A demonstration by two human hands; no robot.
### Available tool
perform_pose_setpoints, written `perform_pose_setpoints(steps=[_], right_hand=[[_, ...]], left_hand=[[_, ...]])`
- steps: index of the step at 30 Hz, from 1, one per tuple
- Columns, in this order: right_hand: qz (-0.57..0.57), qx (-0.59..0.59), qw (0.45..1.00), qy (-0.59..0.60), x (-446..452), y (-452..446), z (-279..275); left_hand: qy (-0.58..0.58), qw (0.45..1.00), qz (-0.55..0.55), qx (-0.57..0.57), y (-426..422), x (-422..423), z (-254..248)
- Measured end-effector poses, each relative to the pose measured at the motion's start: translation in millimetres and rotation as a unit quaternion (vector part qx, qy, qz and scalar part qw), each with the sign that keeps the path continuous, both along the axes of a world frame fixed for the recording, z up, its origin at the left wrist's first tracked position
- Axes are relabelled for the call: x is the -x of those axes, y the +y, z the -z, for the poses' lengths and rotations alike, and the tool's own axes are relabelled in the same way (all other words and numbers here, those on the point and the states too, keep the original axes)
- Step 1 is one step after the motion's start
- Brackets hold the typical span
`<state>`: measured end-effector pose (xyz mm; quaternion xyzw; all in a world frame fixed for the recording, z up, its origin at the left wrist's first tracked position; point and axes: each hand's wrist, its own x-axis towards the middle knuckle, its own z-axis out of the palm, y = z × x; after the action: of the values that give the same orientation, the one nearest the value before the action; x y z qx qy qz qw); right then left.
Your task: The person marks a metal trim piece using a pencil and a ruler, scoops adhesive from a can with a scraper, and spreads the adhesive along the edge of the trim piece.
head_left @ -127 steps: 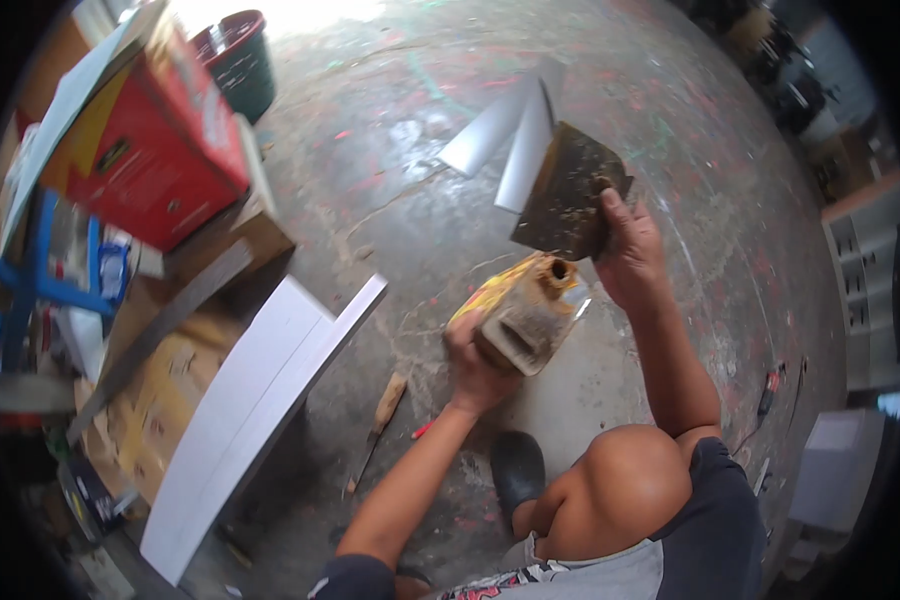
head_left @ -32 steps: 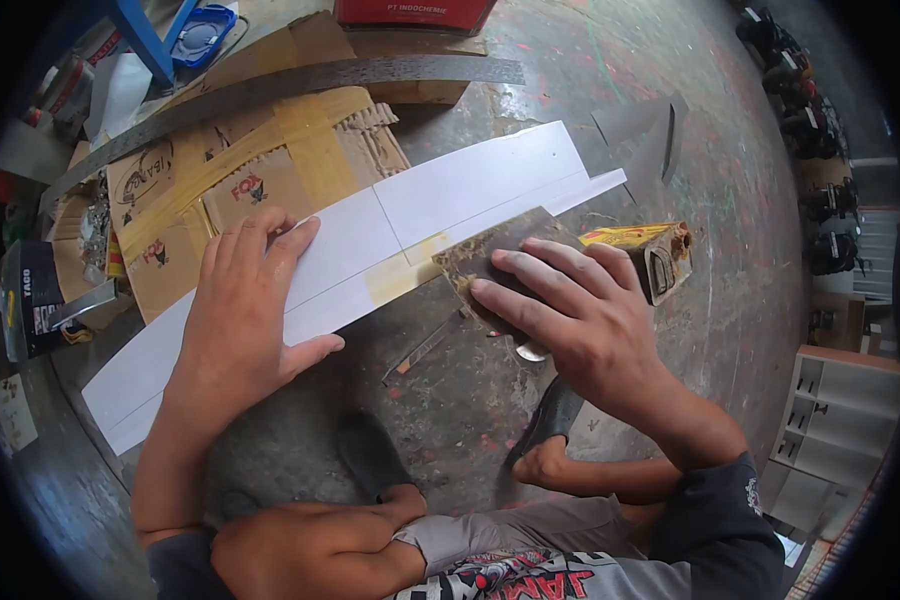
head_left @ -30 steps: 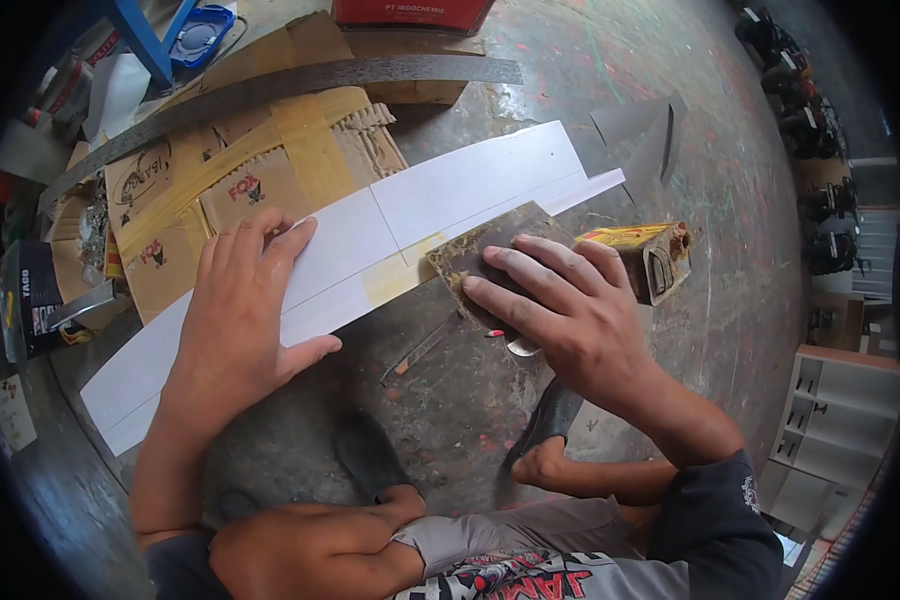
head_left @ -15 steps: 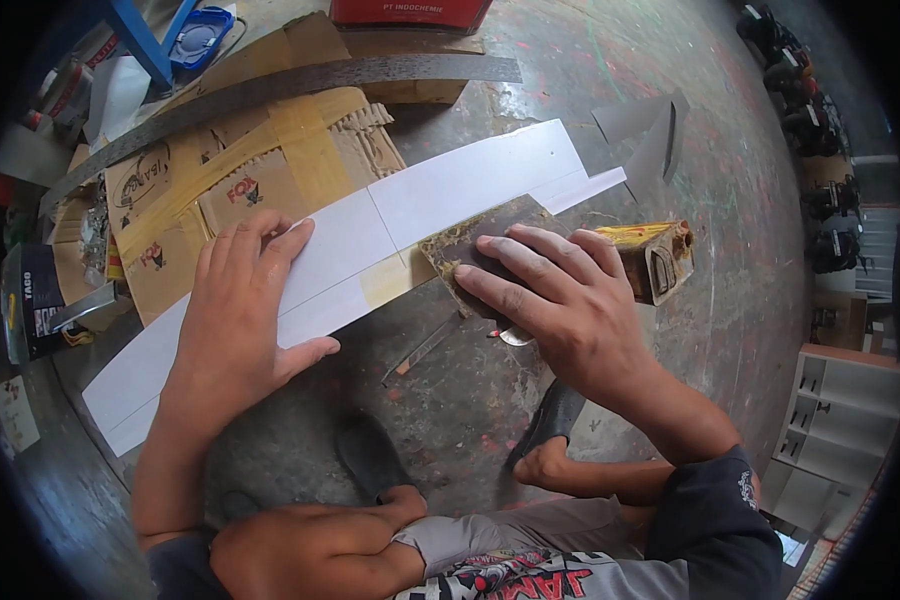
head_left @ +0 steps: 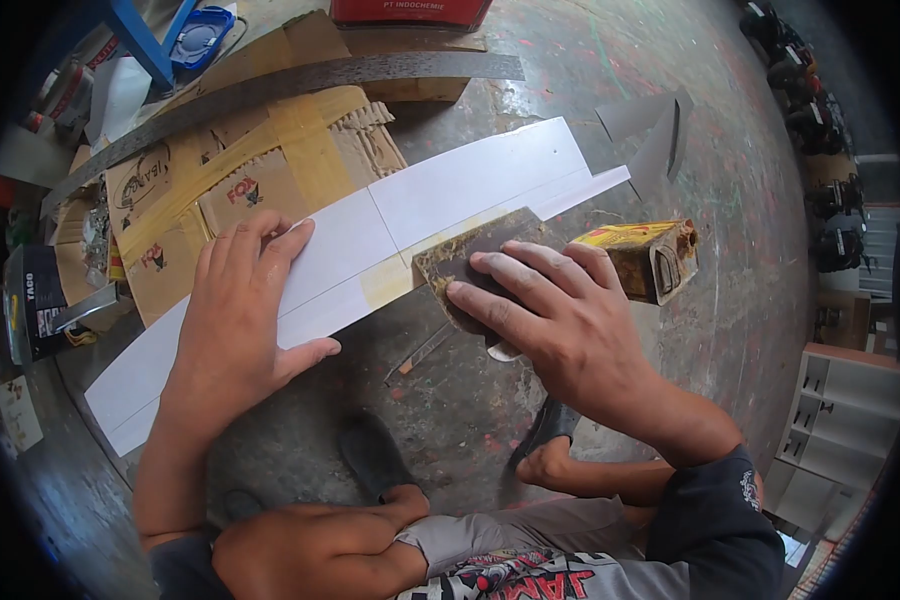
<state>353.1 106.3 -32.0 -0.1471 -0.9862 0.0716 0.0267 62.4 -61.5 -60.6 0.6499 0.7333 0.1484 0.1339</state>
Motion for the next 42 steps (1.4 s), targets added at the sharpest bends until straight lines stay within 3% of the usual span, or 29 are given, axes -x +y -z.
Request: perform_pose_setpoints(steps=[5, 13, 26, 42], right_hand=[[-0.034, 0.072, 0.995, -0.053, -11, -1, -24], [0.029, -0.078, 0.996, 0.033, -30, 42, -5], [0.035, -0.083, 0.995, 0.035, -36, 57, 16], [0.008, -0.044, 0.999, 0.003, -35, 58, 4]], left_hand=[[0.001, 1.0, -0.002, -0.003, 0, -1, 0], [0.011, 1.0, -0.001, -0.004, 0, -1, 2], [0.008, 1.0, 0.007, -0.012, 2, -4, -2], [0.012, 1.0, 0.009, -0.008, 4, -3, -2]])
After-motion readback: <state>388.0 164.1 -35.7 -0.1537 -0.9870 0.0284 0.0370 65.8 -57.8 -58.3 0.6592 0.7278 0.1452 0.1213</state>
